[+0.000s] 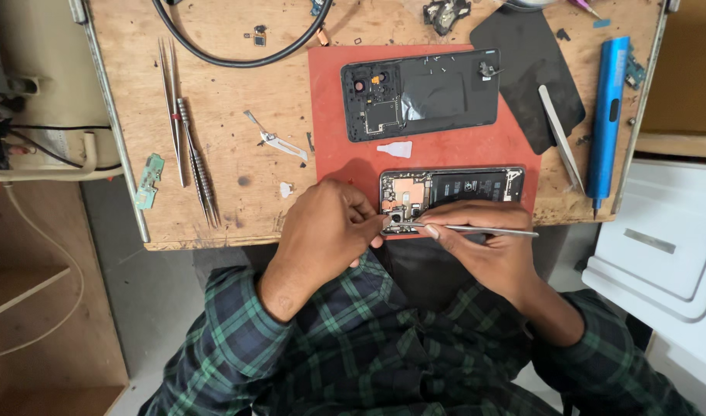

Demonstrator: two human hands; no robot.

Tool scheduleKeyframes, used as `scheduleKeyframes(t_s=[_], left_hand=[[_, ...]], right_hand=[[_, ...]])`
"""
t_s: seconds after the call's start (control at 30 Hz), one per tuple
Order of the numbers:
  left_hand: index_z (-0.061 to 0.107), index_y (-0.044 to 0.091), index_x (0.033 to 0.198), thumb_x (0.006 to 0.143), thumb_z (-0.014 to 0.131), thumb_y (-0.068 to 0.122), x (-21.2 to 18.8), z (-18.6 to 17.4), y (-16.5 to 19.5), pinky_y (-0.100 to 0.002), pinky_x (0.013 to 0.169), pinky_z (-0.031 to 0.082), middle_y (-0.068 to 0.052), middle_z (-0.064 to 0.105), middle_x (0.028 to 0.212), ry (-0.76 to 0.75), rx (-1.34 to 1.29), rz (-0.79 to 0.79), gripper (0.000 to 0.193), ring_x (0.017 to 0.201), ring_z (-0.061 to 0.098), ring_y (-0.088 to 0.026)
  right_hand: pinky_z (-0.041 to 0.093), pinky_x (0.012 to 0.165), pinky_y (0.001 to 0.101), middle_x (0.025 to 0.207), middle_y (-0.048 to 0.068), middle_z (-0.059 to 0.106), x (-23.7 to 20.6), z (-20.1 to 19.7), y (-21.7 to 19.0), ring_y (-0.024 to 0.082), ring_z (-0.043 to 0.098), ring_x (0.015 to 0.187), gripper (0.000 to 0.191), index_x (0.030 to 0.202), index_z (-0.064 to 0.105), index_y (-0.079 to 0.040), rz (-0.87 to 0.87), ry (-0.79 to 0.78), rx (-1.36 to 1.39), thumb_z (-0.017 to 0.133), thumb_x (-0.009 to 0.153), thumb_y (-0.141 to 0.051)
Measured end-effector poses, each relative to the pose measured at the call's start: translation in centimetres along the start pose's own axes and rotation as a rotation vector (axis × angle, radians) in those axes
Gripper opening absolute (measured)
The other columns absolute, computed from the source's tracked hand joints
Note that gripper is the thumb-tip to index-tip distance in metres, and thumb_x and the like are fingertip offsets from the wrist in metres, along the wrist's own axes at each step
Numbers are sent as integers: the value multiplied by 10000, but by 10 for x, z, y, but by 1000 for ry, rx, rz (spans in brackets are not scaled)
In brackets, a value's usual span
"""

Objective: The person uses tweezers to carefully manipulate and position small internal components within a disassembled smartphone. They repeatedly adjust the placement of a tiny part near the camera module area on the phone's internal frame.

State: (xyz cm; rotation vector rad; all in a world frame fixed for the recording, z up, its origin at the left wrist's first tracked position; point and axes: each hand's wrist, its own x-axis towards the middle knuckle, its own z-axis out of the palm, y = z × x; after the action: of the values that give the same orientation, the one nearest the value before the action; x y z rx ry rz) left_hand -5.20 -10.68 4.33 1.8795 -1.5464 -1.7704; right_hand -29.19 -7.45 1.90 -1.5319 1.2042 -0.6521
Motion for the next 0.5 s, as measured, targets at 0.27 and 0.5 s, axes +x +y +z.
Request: scheduleKeyframes(t_s=[0.27,0.5], left_hand=[[761,46,721,827,736,184,-1,-1,0,-285,445,511,-7,764,608,5,-15,-2,176,384,652,-114],[762,52,714,820,745,203,-1,-1,0,-285,448,511,-6,760,600,-3,-6,4,185,382,649,-115]], right_hand=[[643,821,270,1019,121,797,-5,1,2,180,801,918,116,1043,765,5,-121,48,-32,730,933,-1],[644,810,278,1030,137,789,-6,3,5,189,798,909,130,1046,756,22,-160,63,-54,739,918,12]])
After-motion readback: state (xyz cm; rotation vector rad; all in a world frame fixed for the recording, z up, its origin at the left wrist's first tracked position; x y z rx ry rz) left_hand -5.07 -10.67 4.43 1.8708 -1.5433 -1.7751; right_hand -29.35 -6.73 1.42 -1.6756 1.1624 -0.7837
